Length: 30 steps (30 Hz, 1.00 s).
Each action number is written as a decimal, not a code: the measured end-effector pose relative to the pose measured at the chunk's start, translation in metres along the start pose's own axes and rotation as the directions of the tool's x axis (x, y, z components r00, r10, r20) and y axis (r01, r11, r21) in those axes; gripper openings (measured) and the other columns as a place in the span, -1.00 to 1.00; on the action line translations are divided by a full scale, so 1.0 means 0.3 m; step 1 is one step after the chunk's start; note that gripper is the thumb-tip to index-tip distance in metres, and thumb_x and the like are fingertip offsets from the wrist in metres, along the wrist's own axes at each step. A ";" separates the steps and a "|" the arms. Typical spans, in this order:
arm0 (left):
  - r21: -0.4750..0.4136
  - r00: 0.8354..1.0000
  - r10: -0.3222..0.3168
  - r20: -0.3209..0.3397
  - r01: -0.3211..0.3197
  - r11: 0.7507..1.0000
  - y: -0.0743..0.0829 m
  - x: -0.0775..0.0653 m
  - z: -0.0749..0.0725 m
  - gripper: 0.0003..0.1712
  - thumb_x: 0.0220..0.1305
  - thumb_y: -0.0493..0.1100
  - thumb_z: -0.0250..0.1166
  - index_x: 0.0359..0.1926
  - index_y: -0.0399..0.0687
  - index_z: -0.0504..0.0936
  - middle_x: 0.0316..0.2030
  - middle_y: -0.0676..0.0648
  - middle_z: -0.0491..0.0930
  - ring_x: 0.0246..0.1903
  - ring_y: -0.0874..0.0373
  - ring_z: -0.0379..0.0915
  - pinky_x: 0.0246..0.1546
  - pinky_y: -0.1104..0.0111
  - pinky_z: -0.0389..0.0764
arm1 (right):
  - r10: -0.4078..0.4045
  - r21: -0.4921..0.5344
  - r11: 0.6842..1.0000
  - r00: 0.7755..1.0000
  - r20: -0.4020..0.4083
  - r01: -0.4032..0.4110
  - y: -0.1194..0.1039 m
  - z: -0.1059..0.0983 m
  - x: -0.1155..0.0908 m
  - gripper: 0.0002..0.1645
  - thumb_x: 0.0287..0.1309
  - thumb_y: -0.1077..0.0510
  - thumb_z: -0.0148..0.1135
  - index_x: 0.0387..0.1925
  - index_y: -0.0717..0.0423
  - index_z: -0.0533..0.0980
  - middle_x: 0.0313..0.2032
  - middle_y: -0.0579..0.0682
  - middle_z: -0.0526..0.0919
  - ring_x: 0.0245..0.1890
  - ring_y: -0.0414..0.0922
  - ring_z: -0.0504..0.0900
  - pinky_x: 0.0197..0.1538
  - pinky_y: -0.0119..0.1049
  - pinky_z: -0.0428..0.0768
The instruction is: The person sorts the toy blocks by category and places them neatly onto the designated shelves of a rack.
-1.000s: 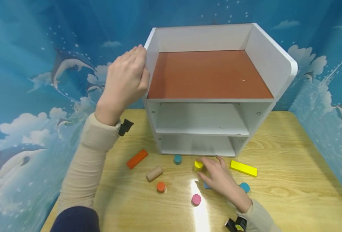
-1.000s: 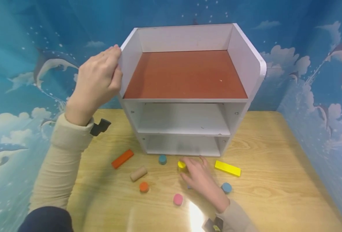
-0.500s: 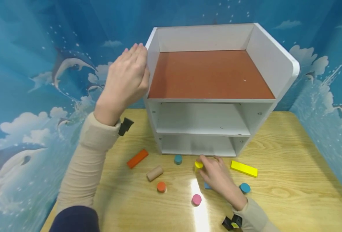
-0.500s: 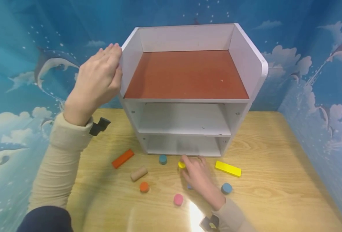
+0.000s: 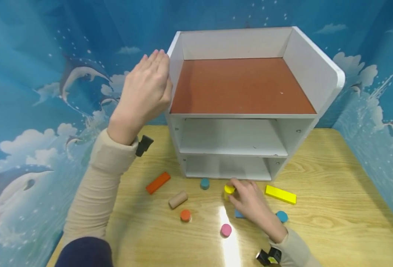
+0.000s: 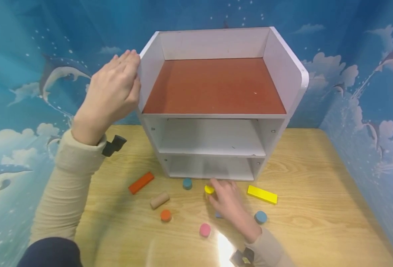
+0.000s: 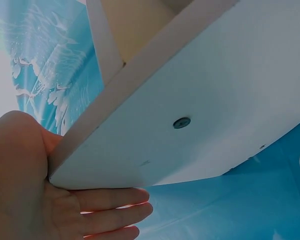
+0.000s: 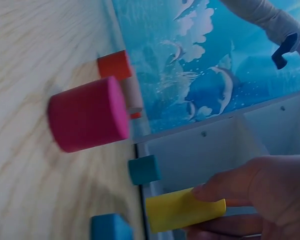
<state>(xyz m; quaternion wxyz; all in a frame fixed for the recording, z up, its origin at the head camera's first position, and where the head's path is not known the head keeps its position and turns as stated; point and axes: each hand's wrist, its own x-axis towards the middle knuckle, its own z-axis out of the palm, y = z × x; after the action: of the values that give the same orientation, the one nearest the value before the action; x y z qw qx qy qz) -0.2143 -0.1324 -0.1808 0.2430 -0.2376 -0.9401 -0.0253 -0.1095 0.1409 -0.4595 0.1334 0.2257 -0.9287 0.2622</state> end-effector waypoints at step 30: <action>0.000 1.000 -0.016 0.007 0.016 1.000 0.001 0.002 0.006 -0.35 0.52 -0.12 -0.35 0.47 -0.40 0.11 0.45 -0.30 0.12 0.48 -0.09 -0.03 0.49 0.18 -0.11 | -0.191 0.061 0.975 0.943 -0.273 0.215 -0.135 -0.215 0.057 -0.58 -0.26 0.30 0.55 -0.23 0.09 0.63 -0.40 -0.11 0.71 -0.46 -0.18 0.57 -0.08 -0.03 0.55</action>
<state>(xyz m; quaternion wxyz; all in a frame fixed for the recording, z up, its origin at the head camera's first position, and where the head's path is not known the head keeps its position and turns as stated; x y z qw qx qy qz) -0.2154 -0.1315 -0.1820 0.2394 -0.2304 -0.9428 -0.0265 -0.0962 0.1395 -0.3827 0.2724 0.2891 -0.8614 0.3164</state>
